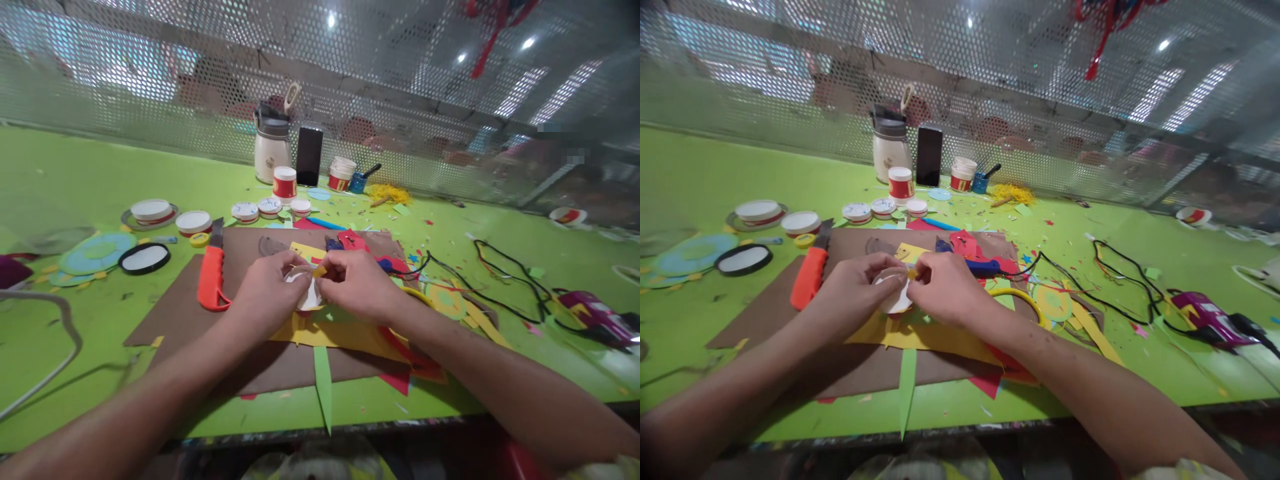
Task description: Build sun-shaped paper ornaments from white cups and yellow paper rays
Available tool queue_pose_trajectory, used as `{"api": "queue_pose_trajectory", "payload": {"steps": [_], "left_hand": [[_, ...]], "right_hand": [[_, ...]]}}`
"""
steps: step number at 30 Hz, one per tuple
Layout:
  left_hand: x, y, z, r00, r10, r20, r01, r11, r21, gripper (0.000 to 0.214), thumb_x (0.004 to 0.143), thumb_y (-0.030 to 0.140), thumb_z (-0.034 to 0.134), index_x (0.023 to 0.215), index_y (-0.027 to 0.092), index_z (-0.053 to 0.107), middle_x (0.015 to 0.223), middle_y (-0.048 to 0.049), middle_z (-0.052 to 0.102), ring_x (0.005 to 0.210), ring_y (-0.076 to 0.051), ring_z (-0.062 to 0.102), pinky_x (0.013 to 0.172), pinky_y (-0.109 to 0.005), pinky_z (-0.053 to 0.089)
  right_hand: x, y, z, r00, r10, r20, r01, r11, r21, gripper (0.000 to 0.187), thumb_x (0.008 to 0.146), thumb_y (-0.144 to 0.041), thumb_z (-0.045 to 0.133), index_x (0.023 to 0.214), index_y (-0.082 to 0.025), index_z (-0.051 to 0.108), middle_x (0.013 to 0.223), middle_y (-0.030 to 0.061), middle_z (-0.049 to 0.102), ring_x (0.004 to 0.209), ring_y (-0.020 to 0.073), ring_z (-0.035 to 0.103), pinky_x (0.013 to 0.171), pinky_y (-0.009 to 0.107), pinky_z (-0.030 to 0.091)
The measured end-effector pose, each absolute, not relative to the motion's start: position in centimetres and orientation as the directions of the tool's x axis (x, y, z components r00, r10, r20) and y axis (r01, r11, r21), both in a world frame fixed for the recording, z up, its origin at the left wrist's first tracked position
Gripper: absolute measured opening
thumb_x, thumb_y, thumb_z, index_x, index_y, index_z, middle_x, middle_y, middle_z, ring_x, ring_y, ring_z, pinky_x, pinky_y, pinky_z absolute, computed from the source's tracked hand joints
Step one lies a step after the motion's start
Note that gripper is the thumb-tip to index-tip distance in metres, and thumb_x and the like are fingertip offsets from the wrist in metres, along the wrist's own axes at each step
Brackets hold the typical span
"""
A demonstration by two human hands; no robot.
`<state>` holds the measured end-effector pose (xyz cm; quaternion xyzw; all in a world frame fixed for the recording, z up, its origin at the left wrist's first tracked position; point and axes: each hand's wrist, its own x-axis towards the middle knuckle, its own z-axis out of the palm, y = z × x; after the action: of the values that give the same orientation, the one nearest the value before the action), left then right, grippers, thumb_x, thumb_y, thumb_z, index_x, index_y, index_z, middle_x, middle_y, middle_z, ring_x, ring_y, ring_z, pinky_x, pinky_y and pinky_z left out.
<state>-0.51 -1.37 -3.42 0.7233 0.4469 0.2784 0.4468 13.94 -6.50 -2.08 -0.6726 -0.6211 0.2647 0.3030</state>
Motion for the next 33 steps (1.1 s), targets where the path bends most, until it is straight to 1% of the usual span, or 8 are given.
{"api": "queue_pose_trajectory", "payload": {"steps": [4,10,16,19,24,26,29,33], "left_hand": [[-0.5,-1.4,-3.3,0.465,0.885,-0.010,0.378,-0.188,0.906,0.015,0.070,0.030,0.060,0.075,0.017,0.066,0.066,-0.0033,0.068,0.064,-0.022,0.062,0.056,-0.029,0.045],[-0.4,-1.4,-3.4,0.493,0.864,-0.101,0.301,-0.060,0.952,0.017,0.064,0.029,0.065,0.077,0.018,0.064,0.067,-0.0028,0.067,0.060,-0.022,0.064,0.050,-0.030,0.048],[-0.4,-1.5,-3.6,0.484,0.875,-0.008,0.328,-0.174,0.929,0.015,0.069,0.028,0.062,0.078,0.017,0.065,0.070,-0.0035,0.068,0.068,-0.023,0.064,0.058,-0.030,0.048],[-0.5,-1.5,-3.5,0.479,0.878,-0.002,0.350,-0.189,0.918,0.016,0.070,0.029,0.059,0.078,0.017,0.065,0.069,-0.0042,0.068,0.067,-0.023,0.064,0.058,-0.031,0.047],[-0.5,-1.2,-3.8,0.469,0.883,0.022,0.330,-0.198,0.923,0.012,0.070,0.026,0.059,0.076,0.017,0.064,0.066,-0.0027,0.066,0.063,-0.021,0.062,0.055,-0.029,0.046],[-0.5,-1.1,-3.8,0.474,0.881,-0.016,0.273,-0.130,0.953,0.011,0.070,0.027,0.061,0.076,0.017,0.062,0.064,-0.0020,0.064,0.060,-0.021,0.062,0.053,-0.029,0.047],[-0.4,-1.4,-3.4,0.514,0.850,-0.116,0.106,0.071,0.992,0.014,0.072,0.026,0.064,0.078,0.017,0.056,0.060,-0.0017,0.063,0.054,-0.021,0.064,0.051,-0.031,0.049],[-0.7,-2.0,-2.3,0.598,0.798,-0.079,-0.123,0.189,0.974,0.016,0.076,0.024,0.065,0.082,0.017,0.052,0.063,-0.0015,0.063,0.058,-0.019,0.065,0.052,-0.027,0.049]], "right_hand": [[14.1,-6.6,-2.1,0.072,0.997,0.029,0.692,-0.029,-0.721,0.009,0.073,-0.014,0.056,0.065,-0.016,0.059,0.055,-0.0011,0.058,0.054,0.0109,0.052,0.049,0.021,0.034],[14.2,-6.5,-2.2,0.076,0.996,0.049,0.710,-0.019,-0.704,0.008,0.072,-0.012,0.057,0.067,-0.015,0.061,0.056,-0.0012,0.060,0.054,0.0104,0.051,0.048,0.021,0.031],[13.9,-6.4,-2.3,0.097,0.994,0.056,0.690,-0.027,-0.724,0.005,0.069,-0.012,0.059,0.067,-0.015,0.061,0.058,-0.0013,0.059,0.056,0.0104,0.051,0.050,0.021,0.034],[13.7,-6.4,-2.3,0.108,0.993,0.053,0.687,-0.036,-0.726,0.007,0.066,-0.009,0.058,0.064,-0.015,0.059,0.056,-0.0022,0.057,0.055,0.0100,0.051,0.051,0.021,0.035],[13.7,-6.7,-1.9,0.082,0.996,0.020,0.690,-0.042,-0.722,0.007,0.071,-0.012,0.057,0.070,-0.015,0.064,0.061,0.0001,0.062,0.057,0.0111,0.054,0.051,0.021,0.037],[14.0,-6.9,-1.3,0.081,0.996,0.029,0.700,-0.037,-0.713,0.009,0.072,-0.015,0.059,0.075,-0.014,0.067,0.064,0.0012,0.065,0.058,0.0117,0.055,0.052,0.022,0.039],[15.0,-7.2,-0.1,0.095,0.992,0.087,0.706,-0.006,-0.708,0.014,0.074,-0.016,0.061,0.083,-0.014,0.071,0.073,0.0036,0.070,0.063,0.0130,0.059,0.058,0.024,0.045],[17.4,-8.1,1.4,0.130,0.975,0.180,0.661,0.050,-0.749,0.014,0.078,-0.021,0.060,0.085,-0.015,0.071,0.079,0.0047,0.071,0.068,0.0145,0.062,0.064,0.027,0.048]]}}
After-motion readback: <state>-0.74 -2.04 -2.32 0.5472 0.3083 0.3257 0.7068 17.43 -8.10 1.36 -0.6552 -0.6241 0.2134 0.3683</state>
